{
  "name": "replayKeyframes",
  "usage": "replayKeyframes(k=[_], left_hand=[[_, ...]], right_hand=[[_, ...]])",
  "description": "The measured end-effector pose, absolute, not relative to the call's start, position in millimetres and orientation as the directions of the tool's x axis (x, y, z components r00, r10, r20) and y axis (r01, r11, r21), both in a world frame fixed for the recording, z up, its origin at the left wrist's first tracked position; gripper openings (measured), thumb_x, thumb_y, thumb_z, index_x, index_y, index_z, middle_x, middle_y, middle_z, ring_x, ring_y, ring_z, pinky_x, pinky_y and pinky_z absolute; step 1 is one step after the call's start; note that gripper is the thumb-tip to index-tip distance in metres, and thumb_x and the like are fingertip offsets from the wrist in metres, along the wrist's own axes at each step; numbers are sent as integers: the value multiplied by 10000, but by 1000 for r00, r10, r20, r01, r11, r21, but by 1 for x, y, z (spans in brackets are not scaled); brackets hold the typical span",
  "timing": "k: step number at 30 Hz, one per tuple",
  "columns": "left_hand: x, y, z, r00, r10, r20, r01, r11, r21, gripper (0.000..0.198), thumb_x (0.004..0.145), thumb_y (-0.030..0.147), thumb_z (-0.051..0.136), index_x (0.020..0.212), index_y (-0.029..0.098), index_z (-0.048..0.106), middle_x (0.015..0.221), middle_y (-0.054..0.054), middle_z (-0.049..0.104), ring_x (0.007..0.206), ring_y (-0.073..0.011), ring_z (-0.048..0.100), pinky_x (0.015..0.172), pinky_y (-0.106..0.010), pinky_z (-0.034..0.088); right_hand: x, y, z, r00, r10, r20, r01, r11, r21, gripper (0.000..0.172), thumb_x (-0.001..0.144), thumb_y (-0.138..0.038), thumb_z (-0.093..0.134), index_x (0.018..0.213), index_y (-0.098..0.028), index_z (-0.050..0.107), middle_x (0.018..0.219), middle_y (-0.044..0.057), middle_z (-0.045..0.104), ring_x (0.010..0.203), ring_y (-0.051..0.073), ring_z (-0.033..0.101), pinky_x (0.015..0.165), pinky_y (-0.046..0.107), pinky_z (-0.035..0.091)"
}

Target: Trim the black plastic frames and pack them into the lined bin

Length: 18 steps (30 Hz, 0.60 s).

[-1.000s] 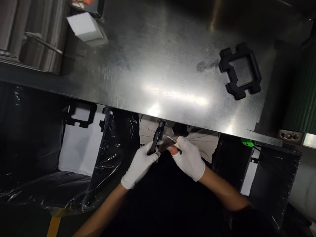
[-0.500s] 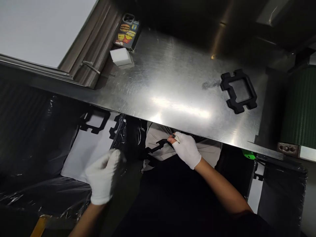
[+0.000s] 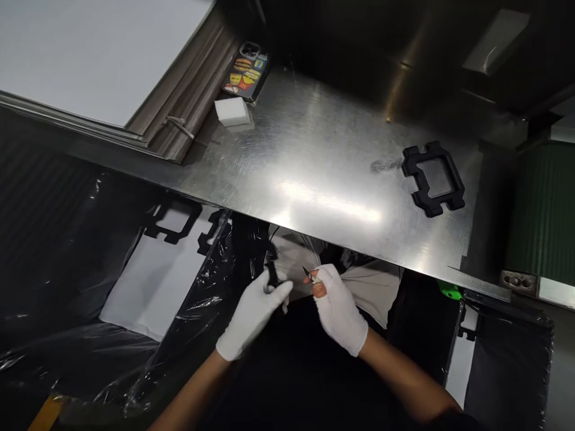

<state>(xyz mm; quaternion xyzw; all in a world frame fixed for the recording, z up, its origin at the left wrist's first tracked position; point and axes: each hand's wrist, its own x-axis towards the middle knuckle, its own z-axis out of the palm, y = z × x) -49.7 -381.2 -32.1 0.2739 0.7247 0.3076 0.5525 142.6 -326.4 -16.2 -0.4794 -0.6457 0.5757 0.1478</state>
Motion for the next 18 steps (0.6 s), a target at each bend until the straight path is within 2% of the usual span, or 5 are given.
replayKeyframes(k=[3,6,9,13,18], left_hand=[[-43,-394,-31,-205,791,-577,537,584,609,378,857,534,750,1078,228,717,847,-71,781,798,-305,753,724,-359,520],[-30,-402,-31,-140,797,-587,810,433,395,430,948,577,633,1133,202,730,799,-107,785,795,-355,779,698,-377,494],[-23,-404,-31,-99,802,-589,895,331,300,504,968,595,589,1186,163,728,774,-122,778,786,-368,786,688,-384,486],[-21,-403,-31,-83,803,-590,917,293,271,551,968,616,573,1212,148,731,775,-123,783,782,-384,792,666,-399,490],[-19,-402,-29,-73,821,-567,946,237,222,545,978,614,546,1155,139,747,764,-126,781,757,-364,788,654,-394,506]], right_hand=[[161,-327,-10,-600,668,-440,606,20,-795,389,1168,-467,343,973,-245,596,941,26,682,824,191,657,764,307,494],[167,-336,-12,-604,559,-568,750,158,-642,369,1176,-467,379,989,-248,610,817,-3,699,703,189,651,638,300,381],[165,-345,-14,-581,539,-610,802,252,-541,355,1186,-439,371,1062,-233,632,861,18,749,722,195,686,622,312,336],[160,-344,-11,-563,490,-665,824,280,-492,321,1191,-410,387,1112,-222,633,935,27,784,776,187,719,625,308,324],[158,-339,-5,-538,457,-708,842,273,-464,320,1195,-394,391,1095,-213,635,922,7,781,772,178,722,625,304,332]])
